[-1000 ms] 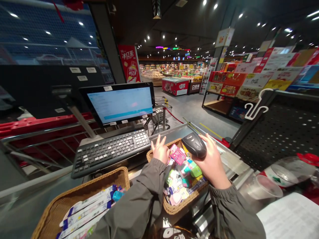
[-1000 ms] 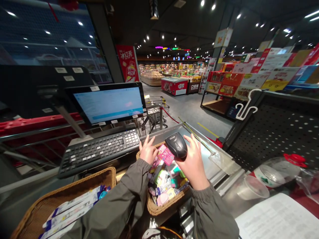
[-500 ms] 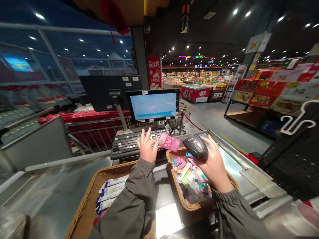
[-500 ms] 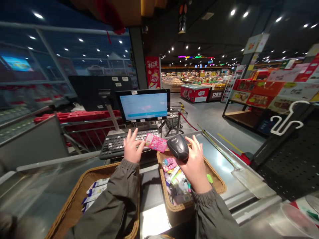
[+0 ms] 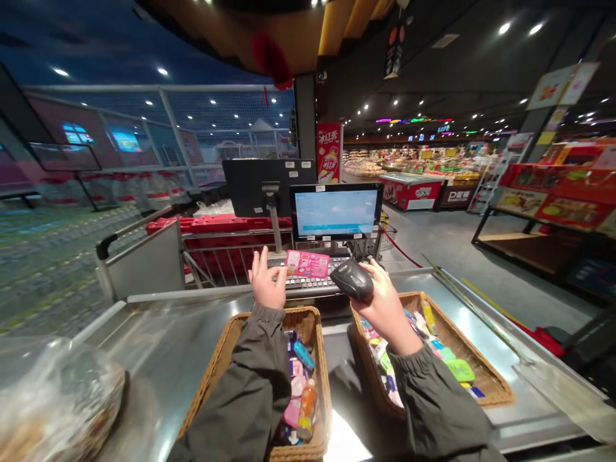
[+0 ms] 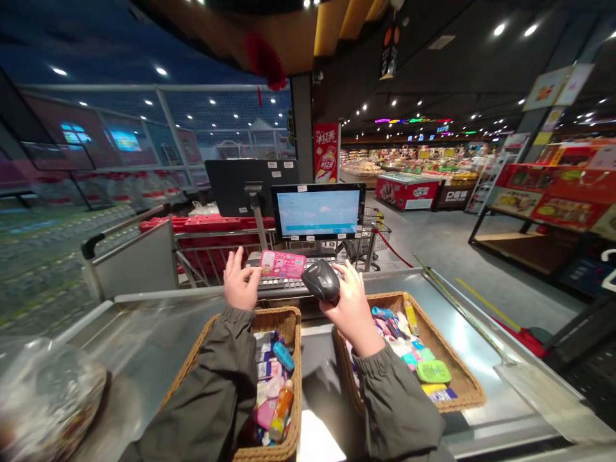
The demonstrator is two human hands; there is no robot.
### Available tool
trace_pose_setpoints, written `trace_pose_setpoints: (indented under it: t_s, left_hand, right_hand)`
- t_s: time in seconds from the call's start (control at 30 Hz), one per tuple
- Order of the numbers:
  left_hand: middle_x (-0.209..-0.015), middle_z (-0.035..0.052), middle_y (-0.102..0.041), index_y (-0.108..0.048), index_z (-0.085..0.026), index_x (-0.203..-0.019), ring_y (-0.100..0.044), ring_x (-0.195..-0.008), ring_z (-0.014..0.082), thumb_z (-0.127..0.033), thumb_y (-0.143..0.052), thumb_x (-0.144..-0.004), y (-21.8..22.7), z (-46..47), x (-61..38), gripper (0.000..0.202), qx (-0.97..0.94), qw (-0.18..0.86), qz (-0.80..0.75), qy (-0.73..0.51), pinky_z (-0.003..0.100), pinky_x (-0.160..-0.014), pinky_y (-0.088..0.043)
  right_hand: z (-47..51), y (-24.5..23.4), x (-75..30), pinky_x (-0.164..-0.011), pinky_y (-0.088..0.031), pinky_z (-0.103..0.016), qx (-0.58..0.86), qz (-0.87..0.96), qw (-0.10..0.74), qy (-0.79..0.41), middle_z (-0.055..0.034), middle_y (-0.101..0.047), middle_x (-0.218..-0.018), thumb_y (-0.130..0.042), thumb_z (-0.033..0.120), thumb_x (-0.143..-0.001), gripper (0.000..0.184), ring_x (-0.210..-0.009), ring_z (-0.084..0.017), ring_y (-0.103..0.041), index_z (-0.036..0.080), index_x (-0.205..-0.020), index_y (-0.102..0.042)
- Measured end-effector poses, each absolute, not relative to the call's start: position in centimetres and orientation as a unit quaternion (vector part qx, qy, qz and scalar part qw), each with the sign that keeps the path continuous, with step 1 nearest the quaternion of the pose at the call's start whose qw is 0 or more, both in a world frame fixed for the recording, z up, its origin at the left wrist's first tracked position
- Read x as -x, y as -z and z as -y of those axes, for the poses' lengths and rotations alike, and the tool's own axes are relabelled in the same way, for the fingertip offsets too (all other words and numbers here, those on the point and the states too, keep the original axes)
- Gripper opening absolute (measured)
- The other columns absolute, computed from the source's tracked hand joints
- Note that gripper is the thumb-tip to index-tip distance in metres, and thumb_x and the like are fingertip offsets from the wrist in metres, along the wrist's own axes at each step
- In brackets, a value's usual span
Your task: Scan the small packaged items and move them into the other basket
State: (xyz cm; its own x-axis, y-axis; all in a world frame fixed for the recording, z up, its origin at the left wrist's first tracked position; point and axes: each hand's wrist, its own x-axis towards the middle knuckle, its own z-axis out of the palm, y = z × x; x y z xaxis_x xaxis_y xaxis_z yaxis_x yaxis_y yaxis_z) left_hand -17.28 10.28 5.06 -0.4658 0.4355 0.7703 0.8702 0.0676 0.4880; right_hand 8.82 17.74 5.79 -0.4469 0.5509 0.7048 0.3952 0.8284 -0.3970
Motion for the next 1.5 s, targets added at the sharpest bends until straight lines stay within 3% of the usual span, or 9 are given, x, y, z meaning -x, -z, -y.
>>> trace_pose_setpoints:
  t_s: [0.2,0.47,0.77,1.27,1.5]
  left_hand:
    - [-0.152,0.0073,-0.043,-0.068,-0.022,-0.069,-0.030,-0.145,0.0317,-0.033,-0.055,-0.089,-4.9,-9.0,18.3,0.026,0.458,0.228,0.704,0.492,0.063,-0.111,-0.029]
    - [-0.153,0.0063,-0.042,-0.067,-0.021,-0.069,-0.030,-0.146,0.0309,-0.033,-0.053,-0.090,-4.8,-8.0,18.8,0.028,0.457,0.229,0.711,0.482,0.061,-0.111,-0.030]
    - [-0.154,0.0067,-0.040,-0.068,-0.021,-0.070,-0.030,-0.146,0.0308,-0.035,-0.051,-0.091,-4.6,-7.6,19.2,0.030,0.468,0.220,0.701,0.491,0.061,-0.113,-0.027]
    - [-0.151,0.0070,-0.045,-0.066,-0.021,-0.068,-0.032,-0.145,0.0307,-0.035,-0.054,-0.089,-2.2,-4.9,20.4,0.028,0.469,0.192,0.736,0.449,0.062,-0.112,-0.028]
    - [-0.151,0.0062,-0.045,-0.067,-0.022,-0.067,-0.031,-0.145,0.0322,-0.031,-0.055,-0.088,0.2,-3.6,21.1,0.025,0.470,0.156,0.772,0.399,0.069,-0.110,-0.023]
  right_hand:
    - [-16.9,-5.5,-7.3,-0.113,-0.030,-0.062,0.277,0.850,0.437,-0.097,-0.0160,-0.057,-0.130,-0.062,0.021,-0.069,0.037,-0.137,-0.039,-0.038,0.017,-0.106,-0.066]
    - [-15.5,-5.6,-6.5,-0.111,-0.029,-0.067,0.295,0.857,0.412,-0.094,-0.0169,-0.055,-0.133,-0.062,0.020,-0.067,0.044,-0.142,-0.042,-0.031,0.017,-0.110,-0.065]
    - [-14.4,-5.5,-6.2,-0.111,-0.028,-0.066,0.302,0.855,0.409,-0.099,-0.0156,-0.056,-0.132,-0.061,0.018,-0.066,0.043,-0.141,-0.041,-0.032,0.017,-0.109,-0.065]
    - [-13.4,-4.2,-6.2,-0.110,-0.027,-0.070,0.317,0.864,0.377,-0.103,-0.0157,-0.054,-0.135,-0.061,0.023,-0.070,0.040,-0.142,-0.042,-0.030,0.019,-0.110,-0.065]
    - [-12.6,-3.5,-5.1,-0.110,-0.027,-0.070,0.319,0.866,0.363,-0.124,-0.0154,-0.056,-0.133,-0.061,0.022,-0.071,0.040,-0.142,-0.041,-0.031,0.018,-0.110,-0.066]
